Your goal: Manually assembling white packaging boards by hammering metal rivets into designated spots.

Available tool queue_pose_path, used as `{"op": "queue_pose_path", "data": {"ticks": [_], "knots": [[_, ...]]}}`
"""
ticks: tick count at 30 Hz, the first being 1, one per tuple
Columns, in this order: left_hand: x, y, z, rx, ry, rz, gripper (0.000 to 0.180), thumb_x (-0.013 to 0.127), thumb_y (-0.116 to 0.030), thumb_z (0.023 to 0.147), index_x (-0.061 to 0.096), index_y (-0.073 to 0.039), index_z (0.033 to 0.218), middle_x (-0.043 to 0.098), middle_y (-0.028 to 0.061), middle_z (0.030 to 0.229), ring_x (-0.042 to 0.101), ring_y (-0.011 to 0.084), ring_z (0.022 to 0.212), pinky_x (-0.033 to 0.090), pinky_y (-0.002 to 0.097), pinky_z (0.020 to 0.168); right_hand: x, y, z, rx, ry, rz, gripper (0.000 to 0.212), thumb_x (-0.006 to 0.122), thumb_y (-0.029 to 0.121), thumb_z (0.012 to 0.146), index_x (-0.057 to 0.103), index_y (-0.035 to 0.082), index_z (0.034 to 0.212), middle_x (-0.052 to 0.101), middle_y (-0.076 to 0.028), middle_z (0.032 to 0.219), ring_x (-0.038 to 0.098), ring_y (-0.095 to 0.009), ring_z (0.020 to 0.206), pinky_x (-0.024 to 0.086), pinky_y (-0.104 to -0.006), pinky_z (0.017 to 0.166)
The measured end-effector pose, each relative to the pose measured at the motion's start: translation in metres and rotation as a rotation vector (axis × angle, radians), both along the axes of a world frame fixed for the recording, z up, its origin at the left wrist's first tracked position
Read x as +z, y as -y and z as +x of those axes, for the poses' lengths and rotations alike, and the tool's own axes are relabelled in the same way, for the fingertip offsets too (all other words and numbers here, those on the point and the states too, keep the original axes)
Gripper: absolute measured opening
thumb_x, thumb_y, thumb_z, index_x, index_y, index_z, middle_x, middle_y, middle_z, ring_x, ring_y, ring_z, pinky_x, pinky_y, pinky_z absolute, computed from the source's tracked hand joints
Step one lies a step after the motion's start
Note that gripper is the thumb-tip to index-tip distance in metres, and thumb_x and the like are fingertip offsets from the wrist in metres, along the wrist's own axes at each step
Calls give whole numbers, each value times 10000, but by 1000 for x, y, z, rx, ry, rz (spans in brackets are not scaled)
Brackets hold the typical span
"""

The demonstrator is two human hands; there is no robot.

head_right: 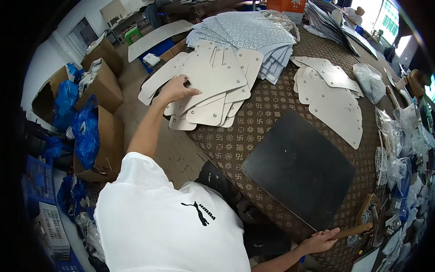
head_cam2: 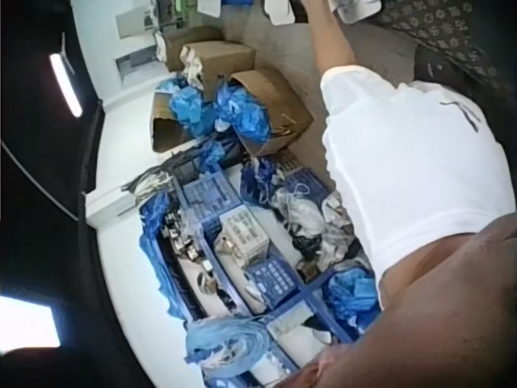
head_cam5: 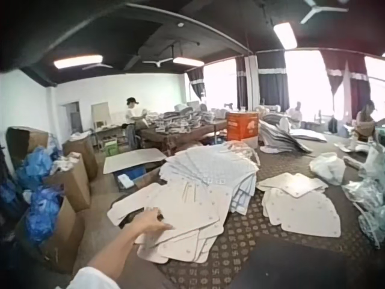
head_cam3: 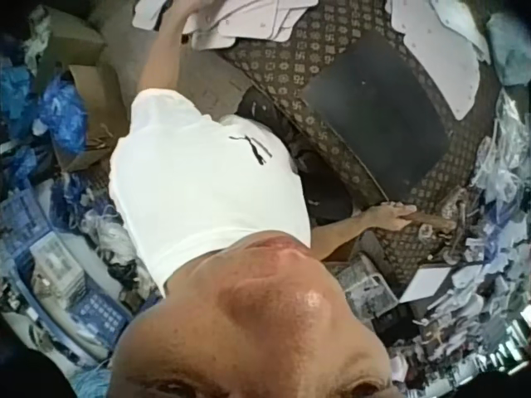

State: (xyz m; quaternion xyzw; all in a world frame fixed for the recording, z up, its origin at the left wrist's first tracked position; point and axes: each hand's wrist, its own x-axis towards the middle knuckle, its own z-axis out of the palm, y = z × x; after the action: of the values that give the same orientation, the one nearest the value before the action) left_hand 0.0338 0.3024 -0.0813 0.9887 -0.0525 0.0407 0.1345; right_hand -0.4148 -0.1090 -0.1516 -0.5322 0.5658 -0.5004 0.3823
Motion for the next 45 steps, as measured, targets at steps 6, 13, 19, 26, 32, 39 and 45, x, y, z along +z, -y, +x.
{"op": "queue_pose_path", "data": {"ticks": [6,13,19,26,32,39,45], "knots": [[20,7,7,-189,7,-271,438,803,-392,816,683,-11,996,701,161,911,656,291,834,502,398,762,-1,2,-9,20,63,-12,341,585,403,1054,609,76,958,400,56,646,334,-26,470,289,-227,396],[91,109,-36,-634,-66,-635,319,718,-294,928,659,19,956,677,149,804,627,246,750,476,368,724,-3,7,-11,139,195,12,332,575,363,1060,471,135,843,377,75,625,319,-22,448,262,-228,385],[39,260,-108,-968,-436,-488,408,716,-351,926,694,42,1032,681,173,807,647,278,762,506,370,792,16,-21,-11,100,264,94,303,578,319,1063,479,126,852,395,77,624,328,-8,455,261,-208,389],[-35,301,-120,-934,-529,-760,313,676,-297,972,712,5,1046,682,80,856,644,148,825,503,294,803,50,-52,-43,129,252,-94,290,541,286,1081,469,99,870,437,36,666,357,-25,479,290,-207,409],[-31,273,-93,-950,-604,-1103,171,709,-110,957,733,-13,1096,718,24,943,643,91,859,514,247,825,80,-75,-41,418,300,-173,246,510,239,1089,488,73,907,461,4,701,383,-41,509,317,-207,438],[-60,285,-87,-1031,-582,-1026,178,739,-45,918,742,-15,1093,730,21,979,653,92,894,536,273,852,83,-104,17,511,197,80,231,521,234,1085,543,63,931,455,20,678,359,-29,487,287,-204,411],[-60,286,-90,-1046,-504,-919,202,783,-100,880,759,-38,1070,741,38,936,664,101,832,540,281,813,95,-105,49,581,-77,146,202,574,241,1060,589,50,994,507,23,697,385,-3,488,278,-168,411]]}}
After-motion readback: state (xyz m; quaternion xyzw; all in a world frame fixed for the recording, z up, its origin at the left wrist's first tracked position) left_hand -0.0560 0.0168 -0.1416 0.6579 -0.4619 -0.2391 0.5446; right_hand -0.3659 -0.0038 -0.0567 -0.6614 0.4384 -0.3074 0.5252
